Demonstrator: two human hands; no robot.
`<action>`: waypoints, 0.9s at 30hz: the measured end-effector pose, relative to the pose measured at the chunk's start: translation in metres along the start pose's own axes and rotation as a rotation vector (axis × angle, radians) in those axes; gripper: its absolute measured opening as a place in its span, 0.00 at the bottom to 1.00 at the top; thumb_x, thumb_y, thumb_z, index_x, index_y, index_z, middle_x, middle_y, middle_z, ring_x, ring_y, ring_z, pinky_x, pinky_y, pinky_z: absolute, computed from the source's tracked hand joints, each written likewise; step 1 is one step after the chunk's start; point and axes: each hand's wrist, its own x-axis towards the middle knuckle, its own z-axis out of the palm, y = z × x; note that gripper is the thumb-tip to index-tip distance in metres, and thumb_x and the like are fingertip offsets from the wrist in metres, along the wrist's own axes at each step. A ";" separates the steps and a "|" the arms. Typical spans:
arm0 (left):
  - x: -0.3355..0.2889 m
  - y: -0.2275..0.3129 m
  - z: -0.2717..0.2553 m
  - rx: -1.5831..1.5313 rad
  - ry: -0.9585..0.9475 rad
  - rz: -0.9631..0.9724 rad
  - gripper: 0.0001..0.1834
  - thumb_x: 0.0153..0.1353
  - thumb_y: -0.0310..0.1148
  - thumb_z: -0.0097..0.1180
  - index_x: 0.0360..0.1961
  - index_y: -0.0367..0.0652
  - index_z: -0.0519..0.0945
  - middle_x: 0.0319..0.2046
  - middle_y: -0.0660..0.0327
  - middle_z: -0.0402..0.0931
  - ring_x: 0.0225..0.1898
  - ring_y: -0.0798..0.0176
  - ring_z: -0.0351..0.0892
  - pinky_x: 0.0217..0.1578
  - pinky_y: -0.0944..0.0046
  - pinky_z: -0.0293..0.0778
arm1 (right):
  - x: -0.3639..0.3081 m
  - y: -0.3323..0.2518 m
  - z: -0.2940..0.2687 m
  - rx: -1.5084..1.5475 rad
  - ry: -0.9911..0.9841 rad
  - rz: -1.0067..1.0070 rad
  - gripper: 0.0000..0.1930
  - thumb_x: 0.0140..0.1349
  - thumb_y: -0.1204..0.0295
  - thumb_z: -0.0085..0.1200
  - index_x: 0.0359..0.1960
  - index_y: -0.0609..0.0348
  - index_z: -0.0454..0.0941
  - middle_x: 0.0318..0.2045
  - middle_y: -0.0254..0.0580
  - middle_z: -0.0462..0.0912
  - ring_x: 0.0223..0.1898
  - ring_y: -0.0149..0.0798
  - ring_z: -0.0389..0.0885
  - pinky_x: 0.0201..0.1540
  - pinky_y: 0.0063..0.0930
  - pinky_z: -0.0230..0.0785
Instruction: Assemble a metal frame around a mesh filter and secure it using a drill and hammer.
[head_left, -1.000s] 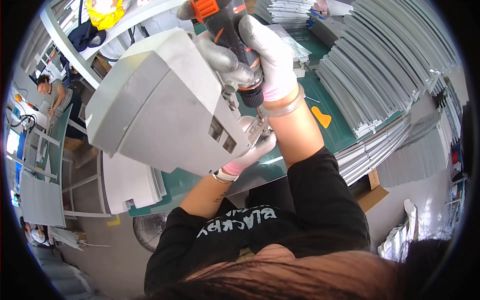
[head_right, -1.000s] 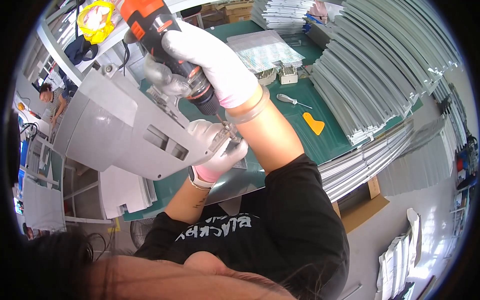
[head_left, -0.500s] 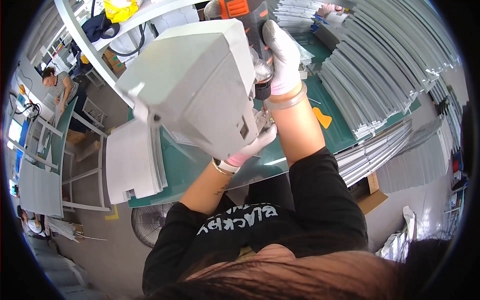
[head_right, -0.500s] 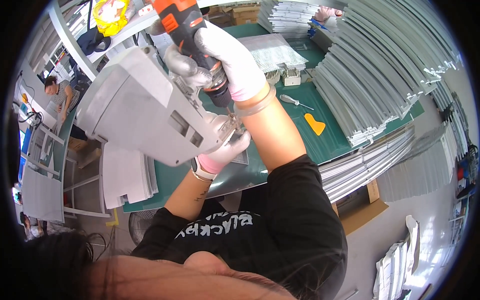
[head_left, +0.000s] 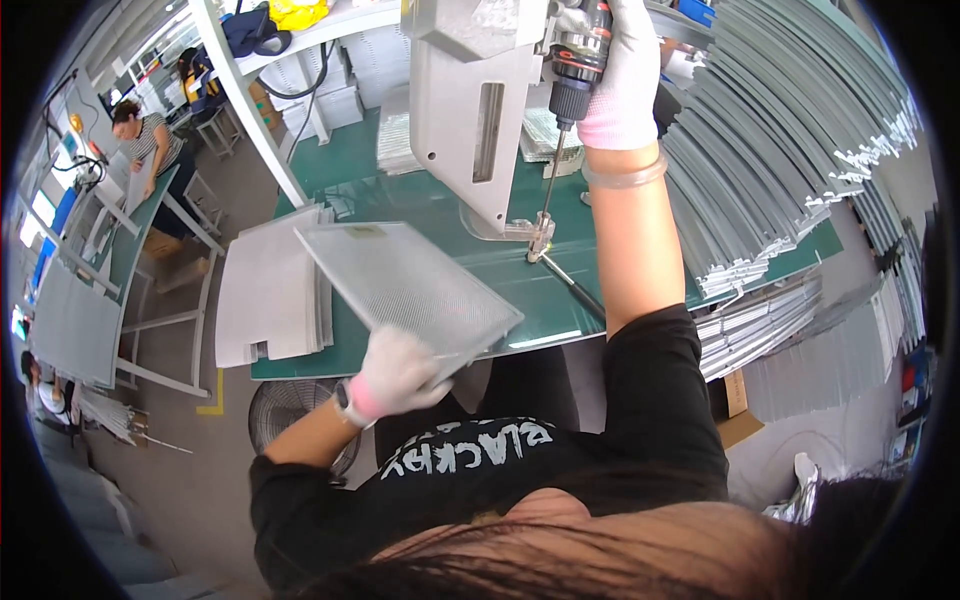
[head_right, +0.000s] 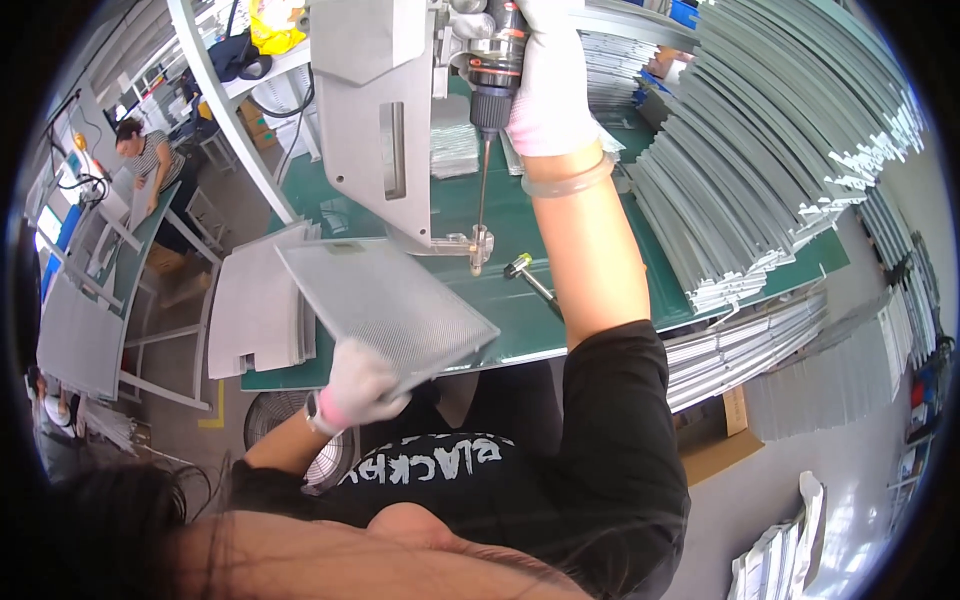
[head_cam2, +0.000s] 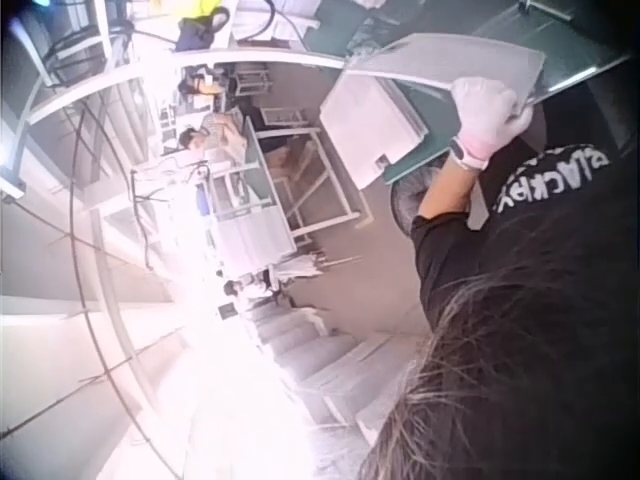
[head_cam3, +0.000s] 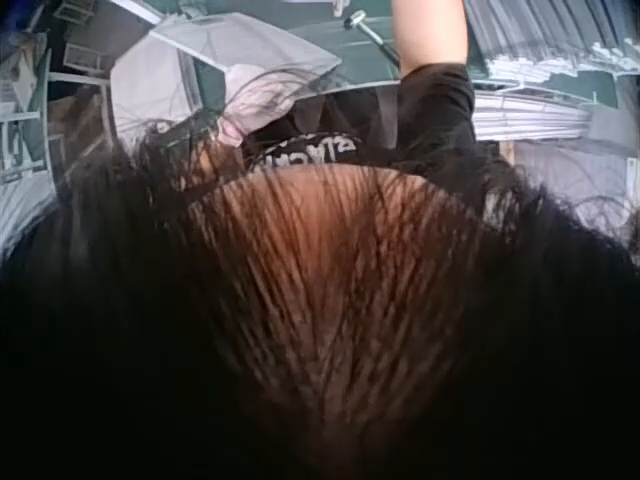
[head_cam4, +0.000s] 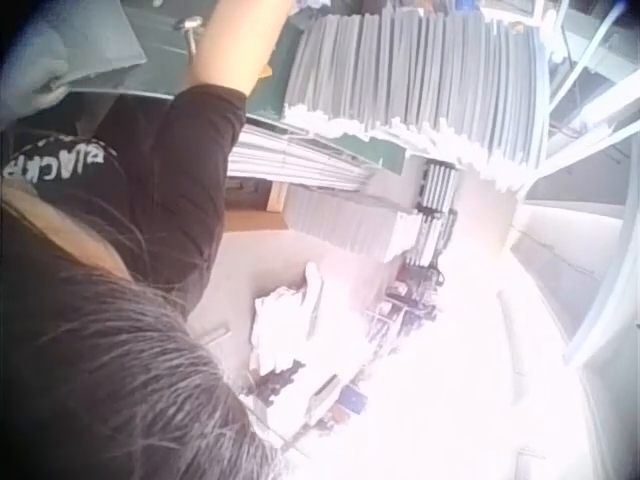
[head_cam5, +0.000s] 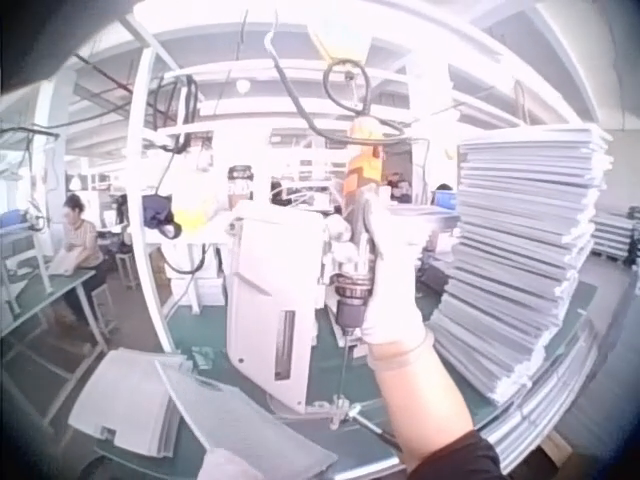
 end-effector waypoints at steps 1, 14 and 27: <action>-0.034 -0.004 0.005 -0.046 -0.096 0.042 0.11 0.39 0.37 0.65 0.20 0.49 0.74 0.22 0.65 0.72 0.26 0.57 0.74 0.25 0.54 0.64 | -0.002 -0.004 0.001 -0.006 0.033 0.054 0.09 0.69 0.63 0.54 0.47 0.48 0.77 0.31 0.30 0.81 0.27 0.26 0.80 0.27 0.19 0.75; -0.017 -0.036 0.022 0.566 0.270 -0.513 0.30 0.51 0.42 0.63 0.51 0.36 0.71 0.41 0.51 0.77 0.46 0.46 0.75 0.50 0.42 0.67 | -0.019 0.015 -0.022 0.080 -0.033 0.000 0.17 0.69 0.64 0.52 0.56 0.55 0.73 0.37 0.32 0.82 0.31 0.24 0.79 0.35 0.17 0.73; 0.021 0.027 0.037 0.150 0.177 -0.446 0.10 0.45 0.34 0.59 0.32 0.47 0.77 0.22 0.62 0.71 0.27 0.54 0.73 0.31 0.50 0.65 | -0.088 0.037 -0.032 -0.277 0.040 0.107 0.20 0.69 0.54 0.49 0.49 0.60 0.69 0.28 0.37 0.74 0.23 0.27 0.69 0.25 0.20 0.62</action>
